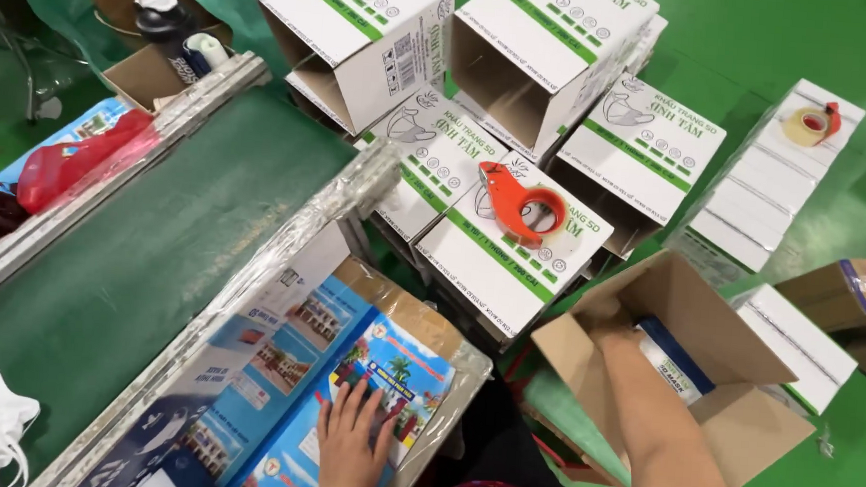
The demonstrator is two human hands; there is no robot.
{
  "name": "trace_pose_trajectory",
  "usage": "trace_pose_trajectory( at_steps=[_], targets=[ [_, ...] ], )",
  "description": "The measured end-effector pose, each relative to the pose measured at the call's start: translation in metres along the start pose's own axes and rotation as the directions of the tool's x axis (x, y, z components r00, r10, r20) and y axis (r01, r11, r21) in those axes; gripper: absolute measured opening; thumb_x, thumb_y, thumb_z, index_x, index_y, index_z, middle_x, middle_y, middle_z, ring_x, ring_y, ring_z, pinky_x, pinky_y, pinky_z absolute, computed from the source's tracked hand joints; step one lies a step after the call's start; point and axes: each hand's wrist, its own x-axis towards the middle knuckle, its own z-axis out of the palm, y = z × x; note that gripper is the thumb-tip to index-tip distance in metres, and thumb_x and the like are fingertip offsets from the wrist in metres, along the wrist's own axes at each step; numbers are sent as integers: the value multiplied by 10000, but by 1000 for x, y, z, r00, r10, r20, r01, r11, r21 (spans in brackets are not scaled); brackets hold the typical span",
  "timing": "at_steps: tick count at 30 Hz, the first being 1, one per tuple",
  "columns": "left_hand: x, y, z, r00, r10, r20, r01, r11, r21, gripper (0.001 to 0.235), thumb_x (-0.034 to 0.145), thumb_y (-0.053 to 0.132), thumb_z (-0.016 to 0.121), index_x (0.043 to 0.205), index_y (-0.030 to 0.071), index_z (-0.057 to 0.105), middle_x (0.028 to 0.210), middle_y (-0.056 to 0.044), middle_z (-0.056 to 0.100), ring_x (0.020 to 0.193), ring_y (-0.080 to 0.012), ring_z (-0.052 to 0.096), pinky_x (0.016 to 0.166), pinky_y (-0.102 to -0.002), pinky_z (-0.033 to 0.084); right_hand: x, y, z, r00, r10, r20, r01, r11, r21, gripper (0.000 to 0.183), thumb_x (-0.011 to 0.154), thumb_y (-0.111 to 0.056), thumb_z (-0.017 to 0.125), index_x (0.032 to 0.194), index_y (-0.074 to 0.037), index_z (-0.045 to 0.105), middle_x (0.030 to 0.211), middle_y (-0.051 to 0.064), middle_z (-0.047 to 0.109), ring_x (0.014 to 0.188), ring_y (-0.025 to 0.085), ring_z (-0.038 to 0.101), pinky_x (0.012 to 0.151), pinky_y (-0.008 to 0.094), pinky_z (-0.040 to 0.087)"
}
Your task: Packing face masks into plastic sleeves and cardboard boxes on a factory conveyor belt.
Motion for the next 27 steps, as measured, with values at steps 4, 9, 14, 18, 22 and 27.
trace_pose_trajectory(
  at_steps=[4, 9, 14, 18, 22, 27],
  targets=[
    [-2, -2, 4, 1000, -5, 20, 5, 1000, -12, 481, 869, 354, 675, 1297, 138, 636, 1464, -101, 518, 1429, -325, 372, 1180, -530, 203, -42, 3, -34, 997, 29, 68, -31, 999, 23, 716, 966, -515, 467, 1602, -234, 296, 1678, 66, 226, 1553, 281, 184, 1231, 569, 149],
    [-5, -6, 5, 998, -32, 46, 33, 999, -9, 469, 879, 376, 665, 1293, 154, 644, 1466, -90, 509, 1435, -319, 350, 1175, -531, 188, -79, -20, -86, 992, 21, 123, -25, 999, 33, 660, 970, -568, 451, 1568, -290, 428, 1651, 44, 377, 1538, 288, 333, 1239, 588, 213],
    [-2, -2, -4, 997, -50, 62, 52, 998, -25, 466, 901, 379, 646, 1306, 148, 637, 1471, -94, 502, 1437, -316, 338, 1172, -532, 176, -64, 9, -56, 776, 22, -630, 310, 857, 412, 386, 1033, -375, 552, 1195, -73, 729, 1256, 201, 696, 1143, 390, 659, 999, 443, 513],
    [-4, 2, -11, 997, -34, 63, 37, 998, -43, 470, 916, 374, 636, 1318, 131, 622, 1470, -102, 503, 1437, -316, 337, 1183, -531, 162, -164, -47, -79, 508, 44, -860, 682, 589, 433, 186, 992, -224, 666, 995, -37, 672, 1010, 147, 654, 890, 318, 647, 819, 400, 514],
    [-8, -3, -13, 994, -63, 91, 68, 996, -63, 476, 928, 369, 644, 1335, 127, 599, 1482, -99, 491, 1447, -322, 330, 1196, -522, 157, -217, -146, -43, 376, -333, -865, 888, 397, 233, 82, 874, -153, 705, 928, -92, 693, 965, 79, 672, 920, 245, 653, 793, 343, 518],
    [-24, -24, -2, 927, -209, -313, -5, 825, -565, 780, 869, 249, 701, 1516, -11, 353, 1568, -233, 334, 1447, -400, 339, 1179, -463, 262, -274, -297, -1, 97, -773, -627, 975, -51, 215, 179, 920, -128, 721, 1095, -90, 716, 1159, 129, 679, 1121, 322, 637, 965, 410, 527]
  ],
)
